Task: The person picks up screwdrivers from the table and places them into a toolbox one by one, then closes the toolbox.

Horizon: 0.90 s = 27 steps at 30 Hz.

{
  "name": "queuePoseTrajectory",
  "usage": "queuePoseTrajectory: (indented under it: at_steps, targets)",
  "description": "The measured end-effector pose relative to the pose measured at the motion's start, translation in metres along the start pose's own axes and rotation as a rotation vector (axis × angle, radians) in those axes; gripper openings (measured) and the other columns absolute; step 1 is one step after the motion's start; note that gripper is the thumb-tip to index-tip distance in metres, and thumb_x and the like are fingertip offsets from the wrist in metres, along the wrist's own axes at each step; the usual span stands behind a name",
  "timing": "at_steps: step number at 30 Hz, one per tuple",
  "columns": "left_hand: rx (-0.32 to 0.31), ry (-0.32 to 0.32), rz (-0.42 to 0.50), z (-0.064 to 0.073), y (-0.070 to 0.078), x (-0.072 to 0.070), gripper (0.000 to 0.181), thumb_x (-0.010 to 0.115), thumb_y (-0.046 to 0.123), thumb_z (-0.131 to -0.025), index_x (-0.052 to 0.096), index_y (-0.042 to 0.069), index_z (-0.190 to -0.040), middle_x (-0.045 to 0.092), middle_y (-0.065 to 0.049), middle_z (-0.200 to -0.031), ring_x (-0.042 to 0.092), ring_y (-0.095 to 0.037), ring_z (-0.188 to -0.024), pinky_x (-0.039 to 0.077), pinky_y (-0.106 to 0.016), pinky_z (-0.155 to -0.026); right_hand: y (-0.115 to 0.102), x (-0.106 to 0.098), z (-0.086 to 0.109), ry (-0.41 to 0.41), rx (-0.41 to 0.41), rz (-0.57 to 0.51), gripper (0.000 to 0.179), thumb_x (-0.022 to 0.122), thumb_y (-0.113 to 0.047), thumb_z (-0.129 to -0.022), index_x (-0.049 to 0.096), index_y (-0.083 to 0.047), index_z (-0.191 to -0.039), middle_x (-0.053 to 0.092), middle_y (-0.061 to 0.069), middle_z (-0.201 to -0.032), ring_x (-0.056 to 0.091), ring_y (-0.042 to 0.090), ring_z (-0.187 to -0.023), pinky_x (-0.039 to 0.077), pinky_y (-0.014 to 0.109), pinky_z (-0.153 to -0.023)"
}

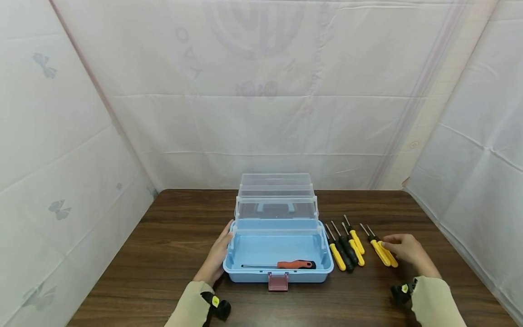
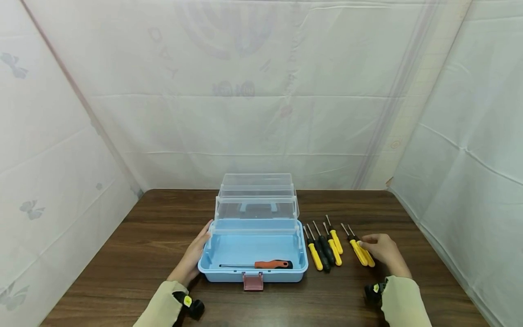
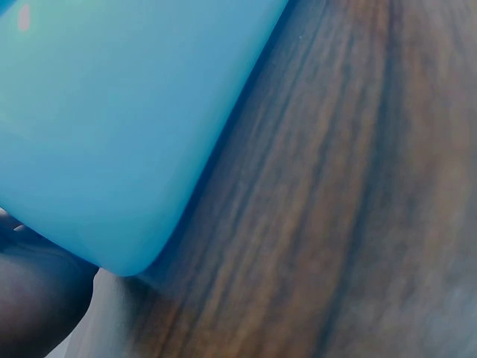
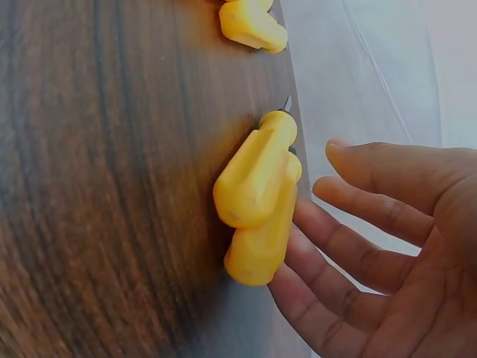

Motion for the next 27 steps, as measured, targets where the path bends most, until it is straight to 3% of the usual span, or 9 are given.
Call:
queuePoseTrajectory:
  at_steps: [7,16,22,27]
  targets:
    - [0.009,-0.006,0.007,-0.0001,-0.0001,0.0006,0.053,0.027,0.031,-0.106,0.011,0.025,-0.156,0.006,-0.01,-0.163,0.005,-0.035,-0.149,0.011,-0.057,-0.117,0.0022,0.0004,0.0004,-0.016,0.01,-0.013,0.05,0.059,-0.028,-0.094,0.055,0.013,-0.123,0.052,0.039,-0.123,0.066,0.026,-0.085,0.057,0.04,-0.071]
    - [0.008,-0.002,0.0,0.0001,0.0,0.0013,0.053,0.027,0.032,-0.106,0.012,0.026,-0.156,0.006,-0.01,-0.163,0.005,-0.035,-0.149,0.011,-0.057,-0.117,0.0065,0.0029,0.0009,-0.032,0.023,-0.028,0.046,0.06,-0.022,-0.094,0.056,0.015,-0.12,0.055,0.038,-0.118,0.066,0.029,-0.089,0.058,0.04,-0.073]
    - [0.013,-0.004,0.012,-0.0005,-0.0009,0.0007,0.053,0.028,0.031,-0.106,0.012,0.025,-0.156,0.006,-0.009,-0.163,0.004,-0.035,-0.149,0.01,-0.057,-0.118,0.0064,0.0036,0.0005,-0.027,0.048,-0.008,0.041,0.06,-0.017,-0.093,0.057,0.015,-0.119,0.055,0.038,-0.117,0.065,0.024,-0.085,0.058,0.037,-0.07]
    - [0.018,-0.008,0.02,-0.0011,-0.0016,0.0002,0.053,0.029,0.032,-0.106,0.012,0.026,-0.156,0.006,-0.009,-0.163,0.005,-0.035,-0.149,0.01,-0.057,-0.117,0.0065,0.0037,0.0004,-0.022,0.047,0.039,0.042,0.06,-0.019,-0.092,0.058,0.014,-0.117,0.057,0.036,-0.115,0.064,0.029,-0.088,0.056,0.041,-0.071]
Point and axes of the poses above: each hand's wrist, its own z-axis away from the middle knuckle, its own x-axis out of the palm, y = z × x, the point moved 2 cm from there along -z, towards the middle knuckle
